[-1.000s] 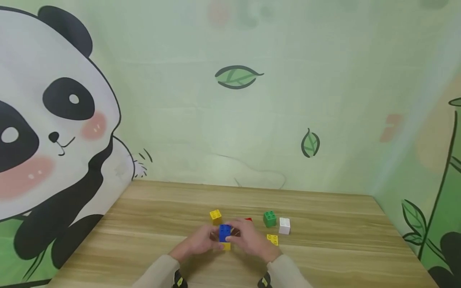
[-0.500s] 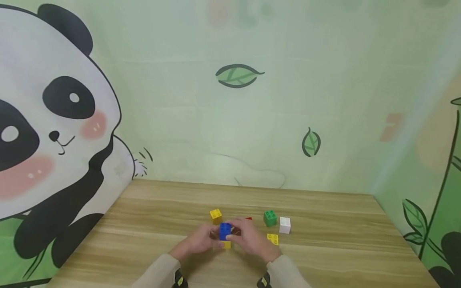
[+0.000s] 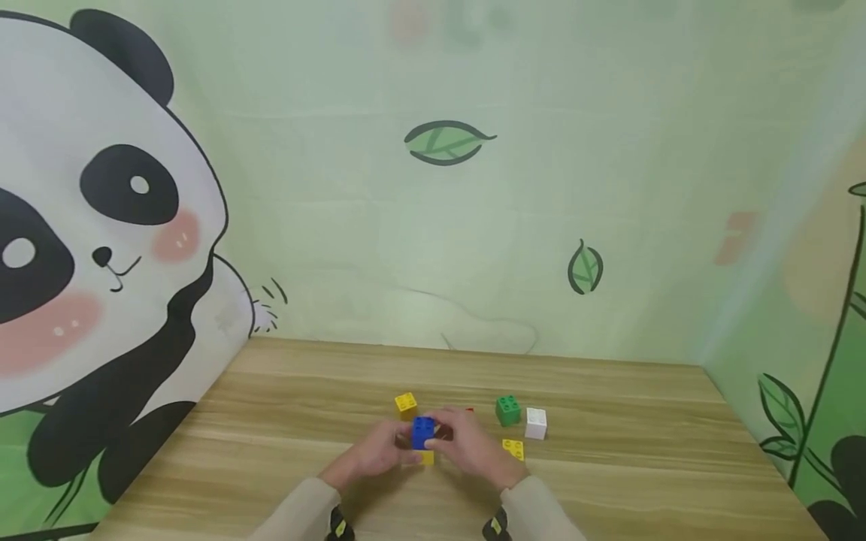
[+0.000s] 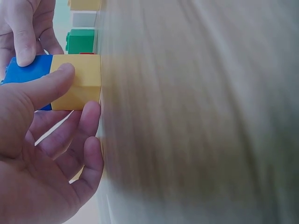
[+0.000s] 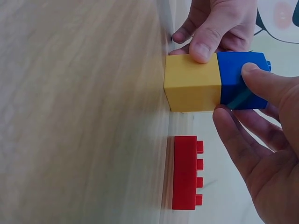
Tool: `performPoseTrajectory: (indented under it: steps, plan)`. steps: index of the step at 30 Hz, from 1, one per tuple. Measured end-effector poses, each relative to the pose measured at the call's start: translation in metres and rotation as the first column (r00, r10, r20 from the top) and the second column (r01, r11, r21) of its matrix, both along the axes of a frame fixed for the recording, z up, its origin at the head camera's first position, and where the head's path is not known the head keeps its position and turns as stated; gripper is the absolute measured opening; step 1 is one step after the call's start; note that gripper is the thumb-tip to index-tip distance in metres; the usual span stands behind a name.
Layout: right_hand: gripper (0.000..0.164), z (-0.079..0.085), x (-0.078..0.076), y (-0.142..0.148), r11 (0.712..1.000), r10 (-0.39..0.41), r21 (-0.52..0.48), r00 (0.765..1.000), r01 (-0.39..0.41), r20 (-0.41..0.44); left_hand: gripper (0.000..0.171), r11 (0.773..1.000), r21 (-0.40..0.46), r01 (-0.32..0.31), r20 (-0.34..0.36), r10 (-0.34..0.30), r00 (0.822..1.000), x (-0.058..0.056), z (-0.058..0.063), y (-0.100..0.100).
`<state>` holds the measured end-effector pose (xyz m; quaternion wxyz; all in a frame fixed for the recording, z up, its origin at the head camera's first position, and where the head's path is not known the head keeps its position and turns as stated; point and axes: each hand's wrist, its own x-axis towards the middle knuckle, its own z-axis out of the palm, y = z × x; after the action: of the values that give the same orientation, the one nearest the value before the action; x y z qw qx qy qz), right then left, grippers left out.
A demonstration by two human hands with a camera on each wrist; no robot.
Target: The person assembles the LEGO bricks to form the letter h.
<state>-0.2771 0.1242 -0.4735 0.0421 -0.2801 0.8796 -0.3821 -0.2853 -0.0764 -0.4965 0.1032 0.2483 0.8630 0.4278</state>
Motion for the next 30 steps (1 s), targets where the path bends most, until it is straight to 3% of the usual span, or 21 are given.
performPoseTrajectory:
  steps: [8, 13, 21, 30]
  plan:
    - [0.036, 0.0, 0.0, -0.001, 0.999, -0.034, 0.022, 0.999, 0.034, 0.001, 0.026, 1.0, -0.014, -0.018, 0.017, 0.018, 1.0, 0.001, 0.005, 0.0]
    - [0.034, -0.001, 0.001, -0.001, 0.999, -0.029, 0.023, 0.999, 0.03, -0.043, 0.026, 1.0, -0.012, -0.022, -0.001, 0.022, 1.0, 0.0, 0.002, 0.0]
    - [0.054, -0.001, 0.002, 0.004, 0.998, -0.039, 0.051, 0.998, 0.041, -0.054, 0.037, 0.993, 0.12, -0.02, 0.097, 0.008, 0.995, 0.001, 0.002, -0.008]
    - [0.053, 0.006, 0.013, 0.027, 0.997, -0.05, 0.05, 0.993, 0.055, -0.103, 0.029, 0.989, 0.079, -0.128, 0.039, 0.125, 0.991, 0.0, 0.012, -0.025]
